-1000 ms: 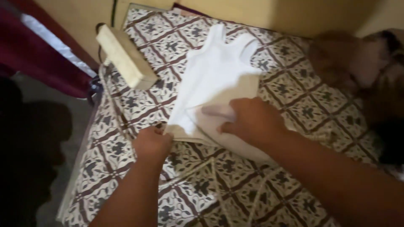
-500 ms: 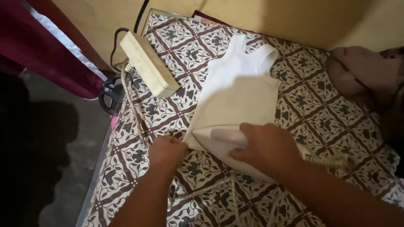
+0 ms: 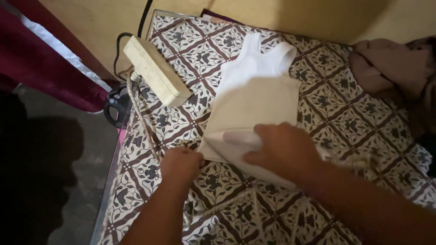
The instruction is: Iron and fold various articles of clothing, including polo shirts, undershirts, and t-shirts on a patterned workspace surface.
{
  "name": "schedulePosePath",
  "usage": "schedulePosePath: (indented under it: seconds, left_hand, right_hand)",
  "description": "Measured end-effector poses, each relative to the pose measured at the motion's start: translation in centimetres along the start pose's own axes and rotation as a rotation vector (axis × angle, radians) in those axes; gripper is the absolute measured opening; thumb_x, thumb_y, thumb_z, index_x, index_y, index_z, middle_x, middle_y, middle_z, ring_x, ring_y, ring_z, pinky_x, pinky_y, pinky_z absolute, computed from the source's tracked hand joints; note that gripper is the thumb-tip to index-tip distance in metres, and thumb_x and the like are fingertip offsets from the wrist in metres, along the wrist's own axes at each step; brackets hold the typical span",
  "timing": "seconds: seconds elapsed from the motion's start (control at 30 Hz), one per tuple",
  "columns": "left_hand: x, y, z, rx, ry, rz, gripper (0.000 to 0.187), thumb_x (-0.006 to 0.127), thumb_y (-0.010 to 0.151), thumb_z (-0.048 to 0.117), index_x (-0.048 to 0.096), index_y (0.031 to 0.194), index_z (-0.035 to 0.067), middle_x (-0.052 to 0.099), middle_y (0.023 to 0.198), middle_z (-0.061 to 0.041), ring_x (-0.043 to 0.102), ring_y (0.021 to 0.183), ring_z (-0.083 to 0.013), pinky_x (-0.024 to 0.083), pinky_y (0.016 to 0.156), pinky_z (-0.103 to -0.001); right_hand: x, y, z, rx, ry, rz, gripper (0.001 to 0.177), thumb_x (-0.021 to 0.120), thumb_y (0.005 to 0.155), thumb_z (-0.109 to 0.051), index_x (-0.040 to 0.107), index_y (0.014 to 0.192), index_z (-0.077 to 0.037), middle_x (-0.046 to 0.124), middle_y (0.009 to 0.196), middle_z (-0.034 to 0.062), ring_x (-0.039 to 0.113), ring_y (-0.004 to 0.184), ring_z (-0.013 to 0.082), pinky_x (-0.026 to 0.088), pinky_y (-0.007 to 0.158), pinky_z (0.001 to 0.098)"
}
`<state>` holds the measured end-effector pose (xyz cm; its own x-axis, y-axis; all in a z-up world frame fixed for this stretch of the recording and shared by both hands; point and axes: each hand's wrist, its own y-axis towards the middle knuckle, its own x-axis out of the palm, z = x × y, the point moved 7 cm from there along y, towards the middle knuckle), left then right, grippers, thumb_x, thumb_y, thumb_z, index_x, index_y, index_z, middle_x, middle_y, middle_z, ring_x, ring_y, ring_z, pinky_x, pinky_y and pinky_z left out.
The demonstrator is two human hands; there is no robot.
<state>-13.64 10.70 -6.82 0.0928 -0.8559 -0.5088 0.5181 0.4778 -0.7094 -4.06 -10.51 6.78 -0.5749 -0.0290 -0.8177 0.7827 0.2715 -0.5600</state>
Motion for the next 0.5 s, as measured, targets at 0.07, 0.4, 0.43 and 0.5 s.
schedulePosePath:
  seconds: [0.07, 0.4, 0.43, 0.5]
  left_hand:
    - [0.0, 0.2, 0.5, 0.024, 0.043, -0.005, 0.019, 0.081, 0.067, 0.021, 0.083, 0.083, 0.01, 0.08, 0.082, -0.011, 0.076, 0.074, -0.0259, 0.06, 0.073, -0.037]
    - [1.5, 3.2, 0.7, 0.16, 0.326, -0.039, 0.022, 0.077, 0.074, 0.027, 0.081, 0.083, 0.007, 0.078, 0.083, -0.015, 0.076, 0.078, -0.03, 0.06, 0.078, -0.04]
    - [1.1, 2.6, 1.2, 0.16, 0.326, -0.039, 0.022, 0.077, 0.074, 0.027, 0.081, 0.083, 0.007, 0.078, 0.083, -0.015, 0.076, 0.078, -0.03, 0.06, 0.078, -0.04]
    - [0.6, 1.4, 3.0, 0.254, 0.357, -0.053, 0.027, 0.076, 0.08, 0.032, 0.08, 0.081, 0.005, 0.076, 0.082, -0.017, 0.075, 0.078, -0.0327, 0.059, 0.079, -0.042]
  right_hand:
    - [-0.6, -0.3, -0.5, -0.036, -0.032, 0.053, 0.052, 0.079, 0.073, -0.056, 0.071, 0.103, -0.014, 0.075, 0.083, 0.0102, 0.073, 0.07, 0.0286, 0.059, 0.07, 0.0441]
    - [-4.7, 3.8, 1.8, -0.067, -0.119, 0.267, 0.055, 0.076, 0.083, -0.053, 0.068, 0.136, -0.042, 0.072, 0.1, 0.0108, 0.069, 0.091, 0.0318, 0.055, 0.08, 0.0449]
    - [-4.5, 3.7, 1.7, -0.068, -0.119, 0.267, 0.055, 0.076, 0.083, -0.053, 0.068, 0.136, -0.042, 0.072, 0.1, 0.0108, 0.069, 0.091, 0.0318, 0.055, 0.08, 0.0449]
    - [-4.1, 3.4, 1.4, -0.082, -0.047, 0.238, 0.055, 0.076, 0.08, -0.054, 0.071, 0.134, -0.041, 0.074, 0.099, 0.009, 0.071, 0.087, 0.031, 0.056, 0.079, 0.0451]
